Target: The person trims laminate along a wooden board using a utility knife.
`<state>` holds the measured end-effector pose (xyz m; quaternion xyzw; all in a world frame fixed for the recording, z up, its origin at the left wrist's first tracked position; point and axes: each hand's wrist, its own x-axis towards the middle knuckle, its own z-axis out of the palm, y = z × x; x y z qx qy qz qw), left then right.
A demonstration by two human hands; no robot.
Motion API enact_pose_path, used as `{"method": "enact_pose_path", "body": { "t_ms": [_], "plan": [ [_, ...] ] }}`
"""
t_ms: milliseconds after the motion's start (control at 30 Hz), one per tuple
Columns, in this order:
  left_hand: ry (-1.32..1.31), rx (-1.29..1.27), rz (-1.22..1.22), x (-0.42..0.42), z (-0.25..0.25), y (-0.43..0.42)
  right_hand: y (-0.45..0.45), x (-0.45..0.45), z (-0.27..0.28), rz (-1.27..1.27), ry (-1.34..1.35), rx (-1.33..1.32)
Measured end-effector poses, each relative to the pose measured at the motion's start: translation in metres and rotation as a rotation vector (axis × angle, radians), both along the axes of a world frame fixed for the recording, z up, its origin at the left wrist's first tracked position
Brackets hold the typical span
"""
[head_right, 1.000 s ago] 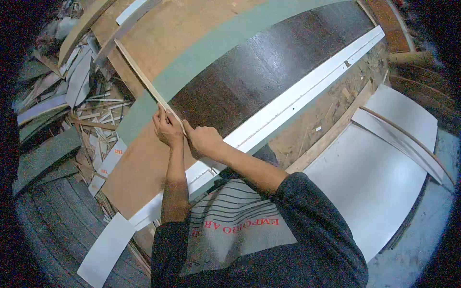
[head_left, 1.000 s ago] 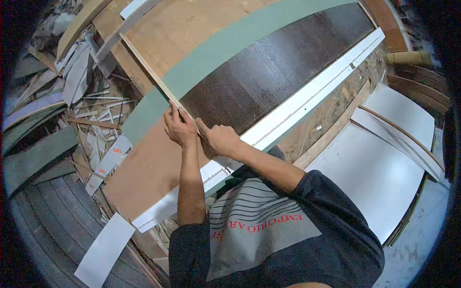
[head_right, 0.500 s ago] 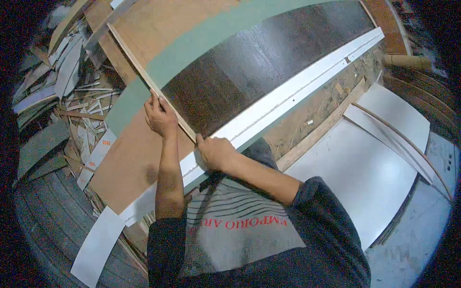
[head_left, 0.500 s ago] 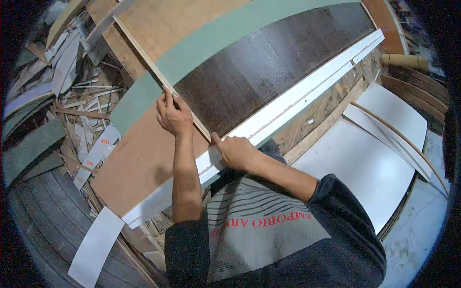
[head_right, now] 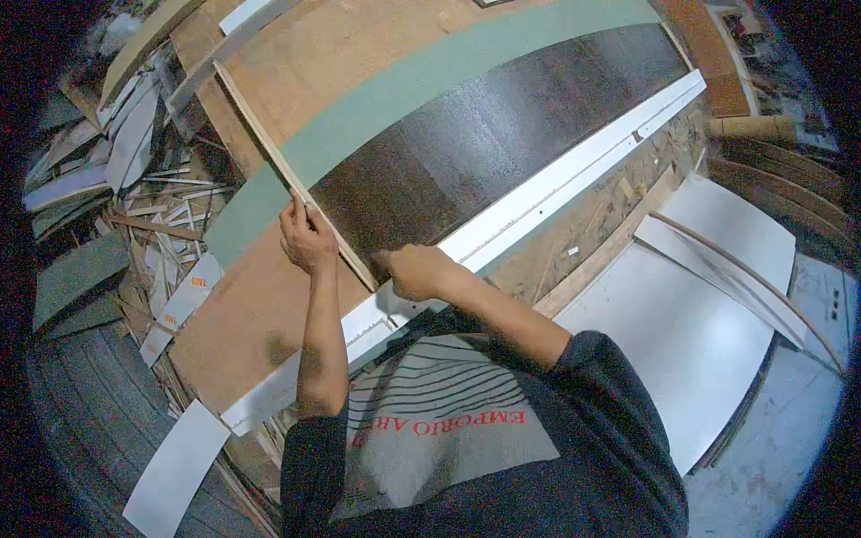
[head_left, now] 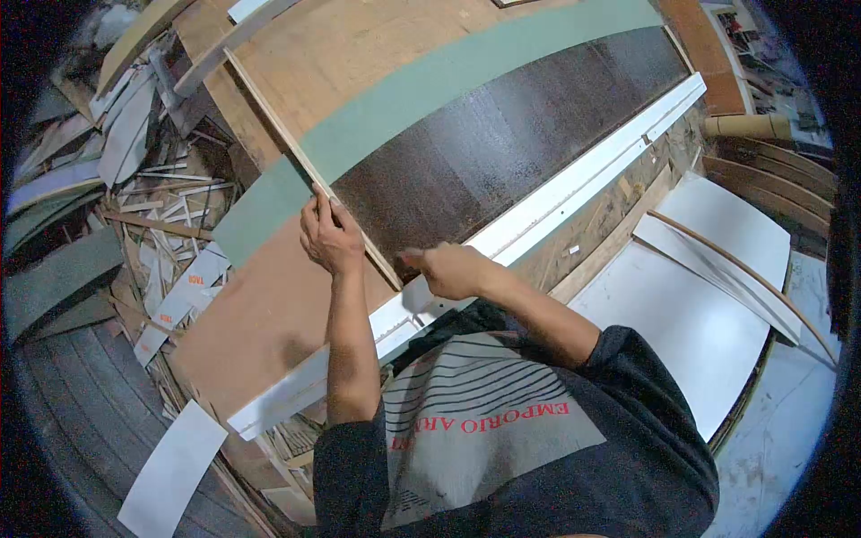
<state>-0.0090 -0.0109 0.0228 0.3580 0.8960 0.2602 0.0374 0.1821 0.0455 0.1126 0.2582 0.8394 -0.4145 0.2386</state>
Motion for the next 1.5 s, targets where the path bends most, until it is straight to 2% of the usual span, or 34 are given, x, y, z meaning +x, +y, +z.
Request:
{"method": "enact_pose_path", "body": {
  "t_ms": [33,167,267,333,467,533,667,733,833,900,967,1033,1100,1133,1200,1300,1500],
  "plan": [
    [-0.003,-0.006,0.000,0.001,0.001,0.001,0.002,0.000,0.008,-0.122,0.044,0.086],
    [0.019,0.021,-0.007,0.000,0.000,0.002,0.007,-0.031,-0.001,-0.145,0.071,0.141],
    [-0.003,0.012,-0.001,0.001,0.002,0.001,0.001,-0.046,-0.007,-0.124,0.114,0.145],
    [-0.013,0.018,0.000,-0.001,0.001,0.004,-0.006,-0.049,-0.005,-0.083,0.089,0.240],
    [0.035,0.013,0.004,-0.002,-0.002,0.001,-0.021,-0.039,-0.008,-0.078,0.046,0.202],
    [0.030,0.039,0.005,0.000,0.000,0.003,-0.031,-0.029,-0.001,-0.003,-0.048,0.148],
    [0.018,0.061,0.012,0.002,0.002,0.001,-0.037,-0.022,0.019,0.042,-0.011,0.227],
    [0.123,0.041,-0.016,-0.001,0.001,0.000,-0.039,-0.019,0.020,0.064,-0.045,0.103],
    [0.072,0.057,0.001,-0.001,0.001,0.001,-0.050,-0.027,0.022,0.129,-0.076,0.224],
    [0.095,0.031,0.006,0.001,-0.001,-0.002,-0.035,-0.031,0.030,0.109,-0.043,0.174],
    [0.123,0.013,0.004,0.001,0.000,-0.004,-0.013,-0.031,0.045,0.088,-0.131,-0.048],
    [0.064,0.004,0.008,0.001,0.002,-0.001,-0.009,-0.018,0.001,0.110,-0.149,-0.005],
    [0.060,0.008,-0.004,0.002,0.001,-0.002,-0.001,-0.007,-0.021,0.108,0.153,-0.086],
    [0.044,0.005,0.006,0.002,0.001,0.003,0.012,-0.016,-0.007,0.108,0.161,-0.085],
    [0.033,-0.012,0.004,0.002,0.001,0.000,0.022,-0.041,0.015,-0.178,0.120,0.124],
    [0.014,-0.028,-0.001,0.002,0.002,0.001,0.027,-0.067,-0.010,-0.197,0.219,0.179],
    [0.034,-0.030,-0.015,-0.003,-0.009,-0.003,0.023,-0.094,-0.038,-0.187,0.236,0.230]
  ]
}}
